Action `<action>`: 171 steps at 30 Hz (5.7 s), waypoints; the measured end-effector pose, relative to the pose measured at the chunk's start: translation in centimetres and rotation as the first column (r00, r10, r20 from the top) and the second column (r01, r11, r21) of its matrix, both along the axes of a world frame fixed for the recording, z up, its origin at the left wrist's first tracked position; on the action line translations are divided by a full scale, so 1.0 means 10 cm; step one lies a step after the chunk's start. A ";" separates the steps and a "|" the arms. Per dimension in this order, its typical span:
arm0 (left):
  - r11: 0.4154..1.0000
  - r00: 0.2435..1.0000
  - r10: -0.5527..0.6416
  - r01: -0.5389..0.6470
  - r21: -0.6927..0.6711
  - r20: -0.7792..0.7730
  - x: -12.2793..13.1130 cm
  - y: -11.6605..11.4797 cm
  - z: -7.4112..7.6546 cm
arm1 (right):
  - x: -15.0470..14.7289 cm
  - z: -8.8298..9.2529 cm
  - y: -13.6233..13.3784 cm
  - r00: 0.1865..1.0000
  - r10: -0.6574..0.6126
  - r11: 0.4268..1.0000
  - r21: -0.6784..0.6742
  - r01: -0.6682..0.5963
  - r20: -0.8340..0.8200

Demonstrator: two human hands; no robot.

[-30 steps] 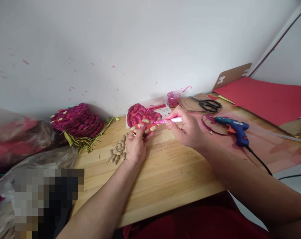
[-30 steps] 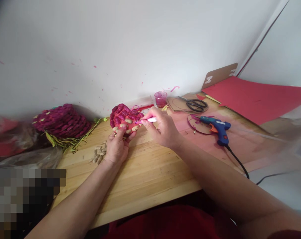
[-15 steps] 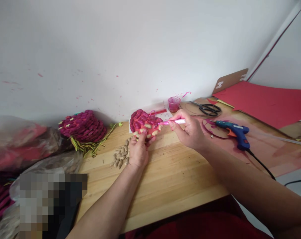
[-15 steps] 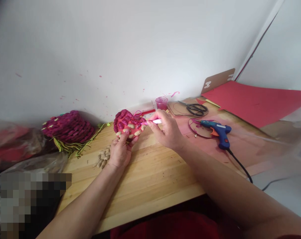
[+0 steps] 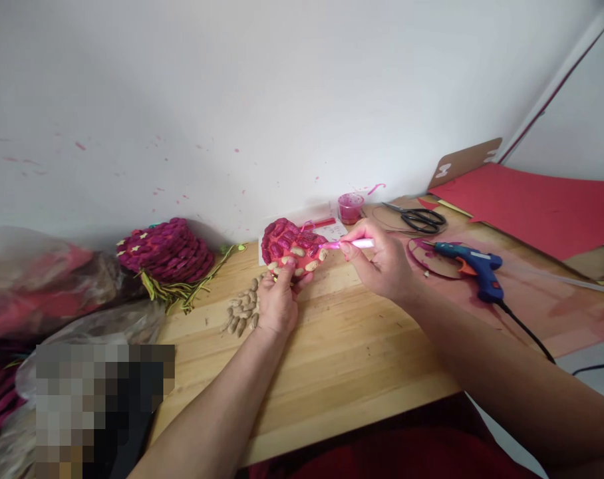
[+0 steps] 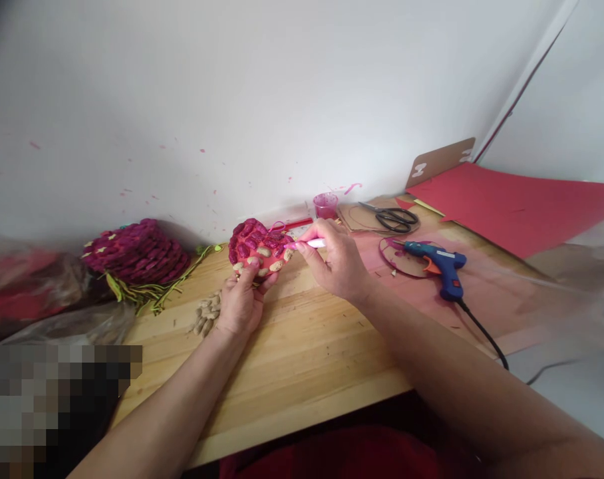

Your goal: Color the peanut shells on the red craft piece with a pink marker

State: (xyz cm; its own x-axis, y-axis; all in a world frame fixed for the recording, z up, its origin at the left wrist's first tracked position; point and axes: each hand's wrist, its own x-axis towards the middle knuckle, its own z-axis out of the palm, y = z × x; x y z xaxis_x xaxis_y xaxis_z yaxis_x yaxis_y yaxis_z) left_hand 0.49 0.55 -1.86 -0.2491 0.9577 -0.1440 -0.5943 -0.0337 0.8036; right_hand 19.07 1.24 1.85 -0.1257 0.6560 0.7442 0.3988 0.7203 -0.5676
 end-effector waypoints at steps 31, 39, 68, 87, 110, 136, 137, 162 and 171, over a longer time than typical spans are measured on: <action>0.993 0.986 -0.003 0.022 0.114 -0.165 0.00 -0.02 -0.05 | -0.01 0.00 -0.01 0.998 -0.006 1.000 -0.007 0.006 0.055; 0.993 0.984 -0.007 0.028 0.114 -0.180 0.00 -0.03 -0.02 | 0.00 0.00 -0.01 1.000 0.008 0.999 -0.050 -0.008 0.011; 0.992 0.990 -0.018 0.035 0.121 -0.139 -0.02 -0.05 0.01 | 0.03 -0.06 0.09 0.972 0.086 0.975 -0.183 -0.128 -0.220; 0.998 0.990 -0.007 0.016 0.058 -0.144 0.01 -0.04 -0.04 | 0.20 -0.07 0.29 0.955 -0.079 0.987 -0.154 0.035 -0.286; 0.998 0.977 -0.005 0.018 0.059 -0.214 0.00 0.03 -0.11 | 0.31 0.53 1.67 0.495 -0.319 0.568 -0.256 0.782 0.808; 0.976 0.914 0.019 0.070 0.204 -0.404 0.03 -0.05 -0.07 | 0.04 0.04 -0.05 0.967 -0.080 0.984 -0.176 0.037 -0.243; 0.973 0.904 0.028 0.074 0.220 -0.426 0.03 -0.06 -0.08 | 0.01 0.02 -0.08 0.975 -0.067 0.992 -0.121 0.041 -0.214; 0.956 0.798 0.087 0.100 0.275 -0.596 0.00 -0.10 -0.14 | 0.04 -0.01 -0.11 0.992 -0.122 0.991 -0.052 0.121 -0.010; 0.952 0.802 0.086 0.109 0.287 -0.591 -0.01 -0.10 -0.14 | 0.03 -0.01 -0.12 0.995 -0.102 0.994 -0.046 0.101 -0.019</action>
